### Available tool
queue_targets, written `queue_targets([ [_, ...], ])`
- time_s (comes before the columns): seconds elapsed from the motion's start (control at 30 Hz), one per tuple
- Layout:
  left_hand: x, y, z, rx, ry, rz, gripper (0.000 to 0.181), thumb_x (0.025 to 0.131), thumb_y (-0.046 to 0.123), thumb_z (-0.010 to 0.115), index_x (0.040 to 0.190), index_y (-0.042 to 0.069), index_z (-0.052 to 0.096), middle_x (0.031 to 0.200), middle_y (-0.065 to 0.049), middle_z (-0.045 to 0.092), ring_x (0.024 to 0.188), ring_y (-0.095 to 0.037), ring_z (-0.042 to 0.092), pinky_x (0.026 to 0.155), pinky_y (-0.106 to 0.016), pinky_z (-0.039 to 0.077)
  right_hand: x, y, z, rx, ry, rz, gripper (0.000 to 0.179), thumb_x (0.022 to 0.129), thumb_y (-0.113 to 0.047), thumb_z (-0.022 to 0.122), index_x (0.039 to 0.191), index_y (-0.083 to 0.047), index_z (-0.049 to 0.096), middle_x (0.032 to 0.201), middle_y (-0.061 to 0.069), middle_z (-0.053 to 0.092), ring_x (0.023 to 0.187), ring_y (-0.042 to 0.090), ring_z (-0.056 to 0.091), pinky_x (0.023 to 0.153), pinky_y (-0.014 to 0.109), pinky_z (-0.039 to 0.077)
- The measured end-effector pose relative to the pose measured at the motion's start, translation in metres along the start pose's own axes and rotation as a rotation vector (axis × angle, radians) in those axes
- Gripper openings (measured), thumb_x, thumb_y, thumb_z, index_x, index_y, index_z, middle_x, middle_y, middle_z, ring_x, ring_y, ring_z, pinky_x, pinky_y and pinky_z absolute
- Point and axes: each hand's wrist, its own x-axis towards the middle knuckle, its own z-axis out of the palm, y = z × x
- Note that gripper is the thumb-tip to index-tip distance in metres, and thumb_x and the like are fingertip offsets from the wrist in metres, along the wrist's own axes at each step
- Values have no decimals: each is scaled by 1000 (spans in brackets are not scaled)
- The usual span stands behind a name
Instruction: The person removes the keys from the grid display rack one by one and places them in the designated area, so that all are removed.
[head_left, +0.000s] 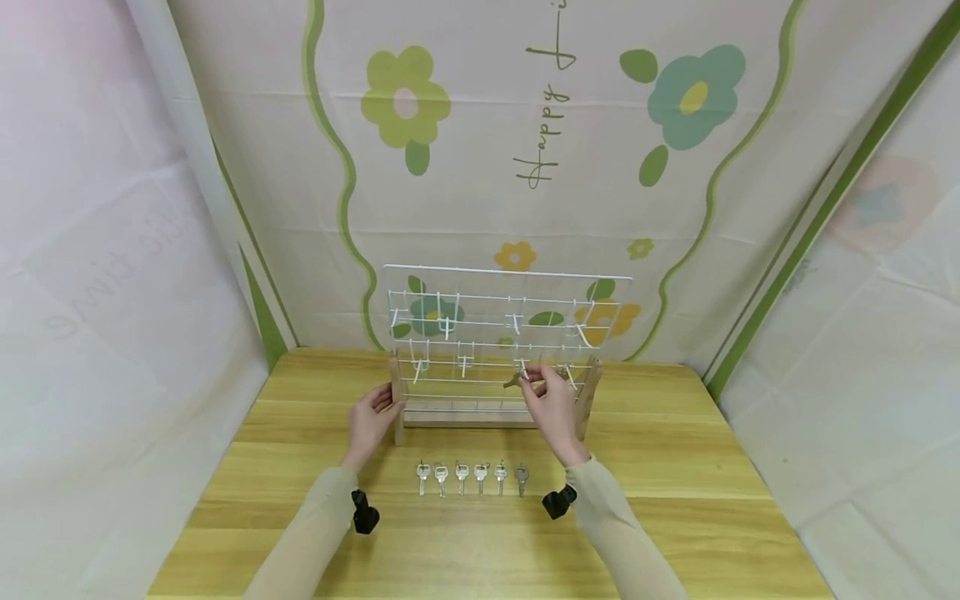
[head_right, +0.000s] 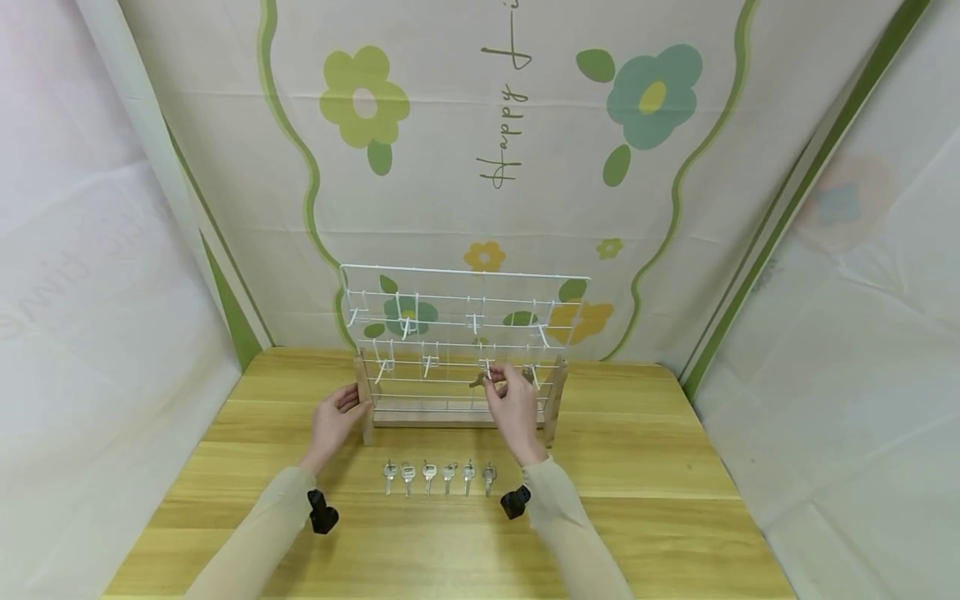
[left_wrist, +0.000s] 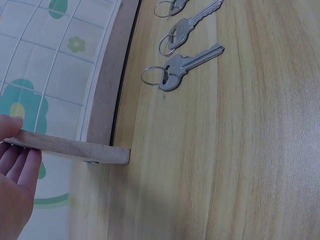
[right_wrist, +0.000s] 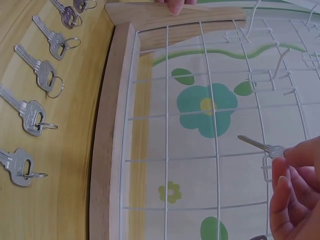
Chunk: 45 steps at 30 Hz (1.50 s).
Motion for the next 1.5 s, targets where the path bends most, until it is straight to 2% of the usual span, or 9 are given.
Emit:
queue_targets([
  [0.5,1,-3,-1,-14,-6,-16,50,88,1,72,134,-9,55,133,-31,59,123,-42,61,103,-42,55,-7,-4,-17,-20,5,-26,4,90,-11,73,93,-8,74,82,6,76,55,10,62,50,16,53],
  [0.8,1,-3,-1,-5,-2,-1,50,88,2,73,133,-9,56,132,-30,60,121,-42,62,103,-41,55,-15,-7,-24,-1,-1,-94,4,86,-2,74,89,-4,75,80,9,76,53,10,62,49,12,51],
  [1.17,1,-3,-2,7,4,7,50,87,1,73,132,-10,56,131,-32,60,121,-43,62,102,-44,55,-35,8,-24,-25,-117,5,4,87,-3,73,90,0,74,79,11,75,53,4,59,47,13,50],
  [1.5,2,-1,-1,-3,-12,-17,50,88,3,72,134,-8,55,133,-30,60,123,-40,61,104,-42,54,-54,38,-18,-52,-230,118,5,89,-1,71,91,-2,75,79,10,75,52,3,57,44,13,46],
])
